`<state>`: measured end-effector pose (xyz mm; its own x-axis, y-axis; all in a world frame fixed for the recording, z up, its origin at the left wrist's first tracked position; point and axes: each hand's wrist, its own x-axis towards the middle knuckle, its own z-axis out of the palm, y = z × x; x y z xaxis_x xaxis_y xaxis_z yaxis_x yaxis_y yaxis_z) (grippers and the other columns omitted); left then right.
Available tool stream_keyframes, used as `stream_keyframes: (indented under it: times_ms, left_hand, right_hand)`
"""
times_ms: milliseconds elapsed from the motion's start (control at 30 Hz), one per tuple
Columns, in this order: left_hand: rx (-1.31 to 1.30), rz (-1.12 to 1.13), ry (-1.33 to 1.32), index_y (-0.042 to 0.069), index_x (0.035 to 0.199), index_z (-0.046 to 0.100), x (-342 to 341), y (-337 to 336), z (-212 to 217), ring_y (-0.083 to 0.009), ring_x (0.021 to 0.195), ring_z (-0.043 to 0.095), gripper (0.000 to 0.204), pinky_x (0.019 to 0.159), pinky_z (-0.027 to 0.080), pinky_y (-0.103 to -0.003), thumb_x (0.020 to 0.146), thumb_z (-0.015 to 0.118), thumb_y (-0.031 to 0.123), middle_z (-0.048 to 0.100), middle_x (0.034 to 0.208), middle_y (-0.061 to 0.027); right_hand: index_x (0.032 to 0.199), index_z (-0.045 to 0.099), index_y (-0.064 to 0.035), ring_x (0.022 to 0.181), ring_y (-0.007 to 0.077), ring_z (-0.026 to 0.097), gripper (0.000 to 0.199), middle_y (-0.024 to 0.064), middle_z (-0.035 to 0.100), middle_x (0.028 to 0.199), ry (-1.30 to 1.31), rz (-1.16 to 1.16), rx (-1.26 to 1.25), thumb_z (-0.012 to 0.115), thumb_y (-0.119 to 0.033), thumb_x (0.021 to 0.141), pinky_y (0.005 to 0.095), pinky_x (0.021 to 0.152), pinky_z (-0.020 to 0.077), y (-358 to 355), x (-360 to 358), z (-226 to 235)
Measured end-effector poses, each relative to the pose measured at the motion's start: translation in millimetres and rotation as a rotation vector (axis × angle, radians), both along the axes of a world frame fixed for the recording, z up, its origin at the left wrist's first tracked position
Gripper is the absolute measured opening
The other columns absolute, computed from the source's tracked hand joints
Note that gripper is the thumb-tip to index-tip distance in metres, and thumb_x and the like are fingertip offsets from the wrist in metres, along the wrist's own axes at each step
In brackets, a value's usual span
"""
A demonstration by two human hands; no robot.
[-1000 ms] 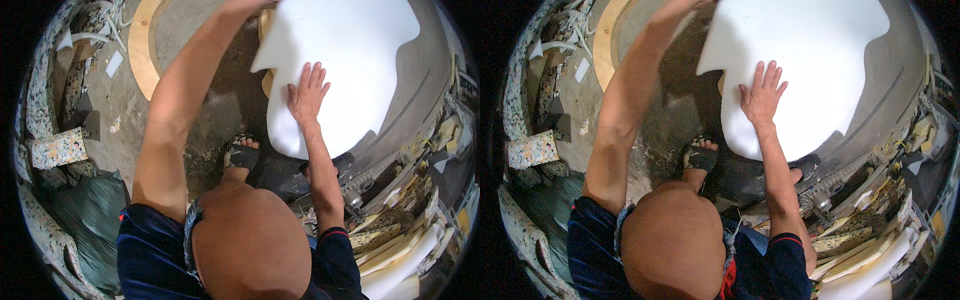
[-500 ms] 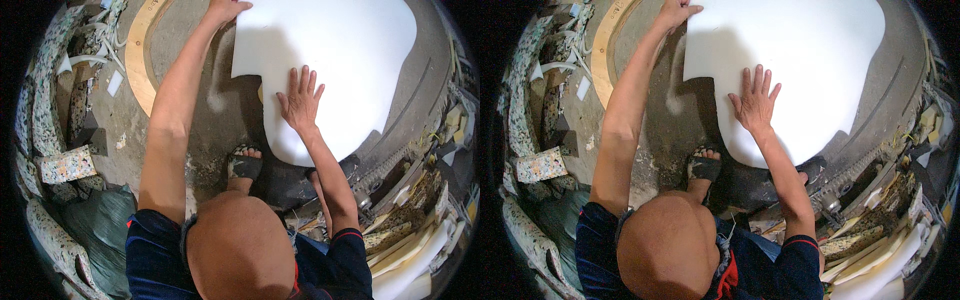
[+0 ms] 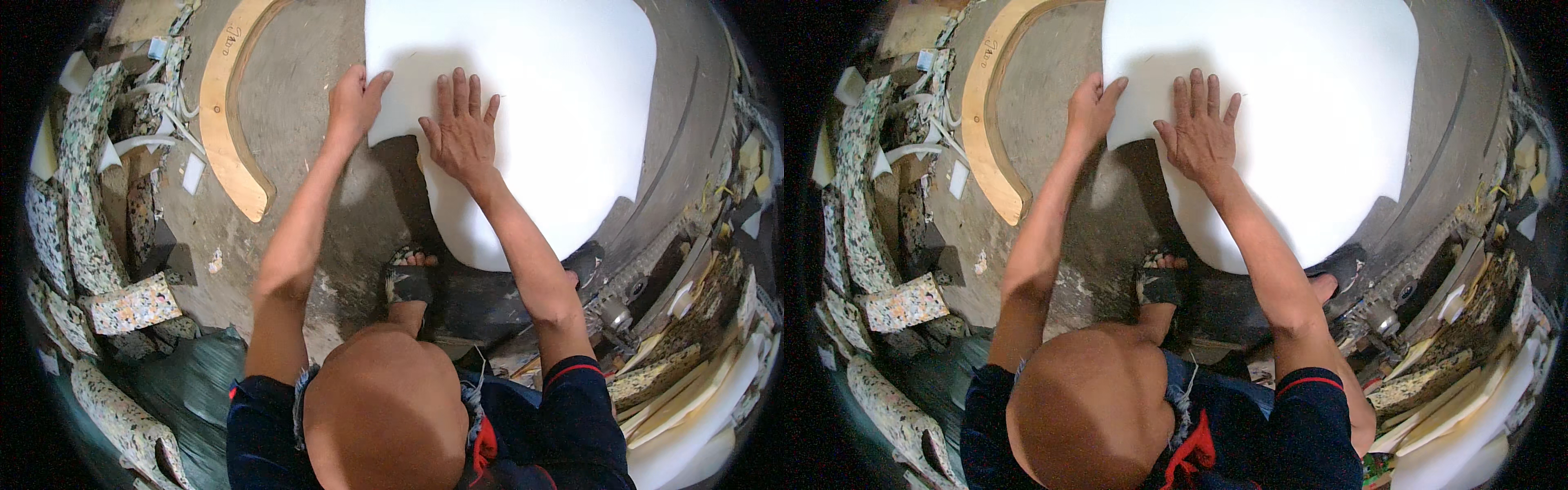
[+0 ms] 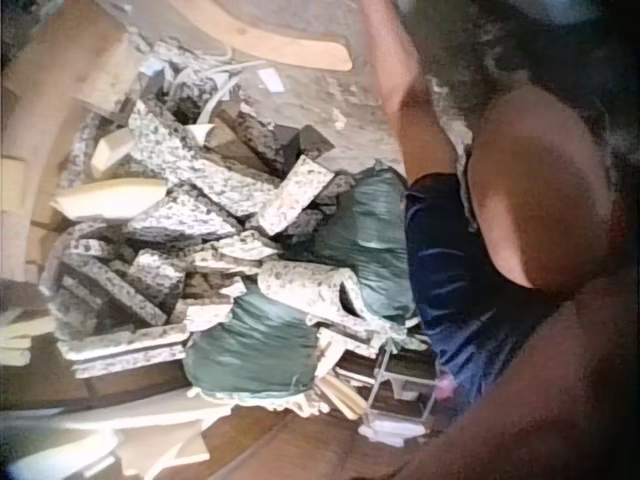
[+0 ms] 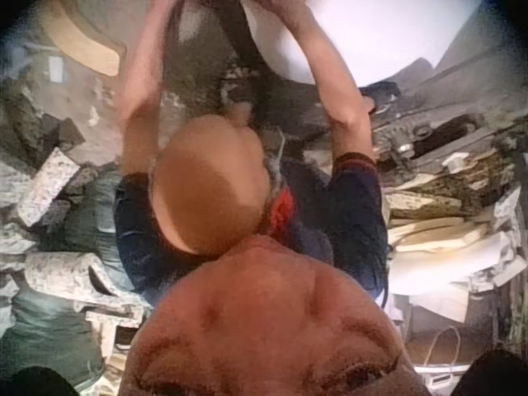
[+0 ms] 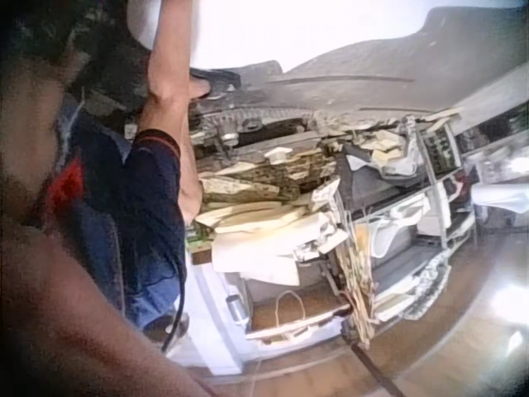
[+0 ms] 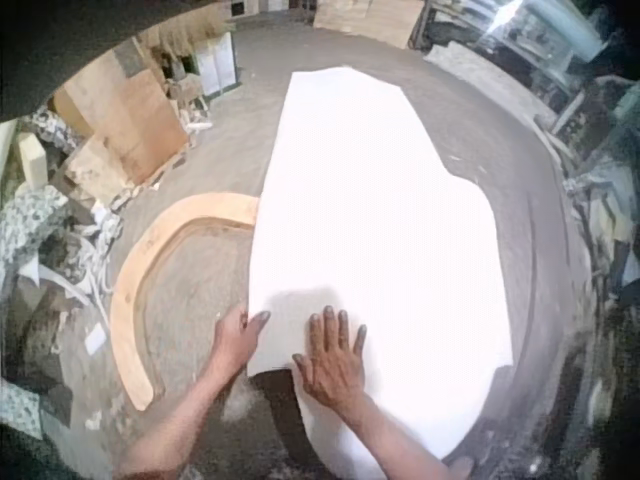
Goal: The person sits on the floor and uses a hand saw to trim a white plastic sheet attached to a curved wooden frame. They then apply glue to the frame with a spray gun and press the plastic sheet onto the glued surface.
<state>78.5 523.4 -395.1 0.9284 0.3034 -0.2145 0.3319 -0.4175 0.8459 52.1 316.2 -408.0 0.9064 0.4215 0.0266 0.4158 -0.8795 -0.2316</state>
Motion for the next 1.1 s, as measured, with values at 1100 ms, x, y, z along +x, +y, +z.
stream_keyframes:
  times_ms: [1100]
  left_hand:
    - [-0.581, 0.235, -0.026, -0.001, 0.113, 0.062, -26.3, 18.0, -95.0, -0.0153, 0.089, 0.061, 0.030, 0.077, 0.052, -0.034, 0.103, 0.057, 0.027, 0.067, 0.103, -0.0095]
  right_hand:
    - [0.151, 0.042, -0.0065, 0.151, 0.0389, 0.019, 0.077, 0.0213, 0.029, 0.161, -0.012, -0.037, 0.185, 0.051, -0.058, 0.095, 0.0677, 0.118, 0.0097, 85.4, 58.1, -8.1]
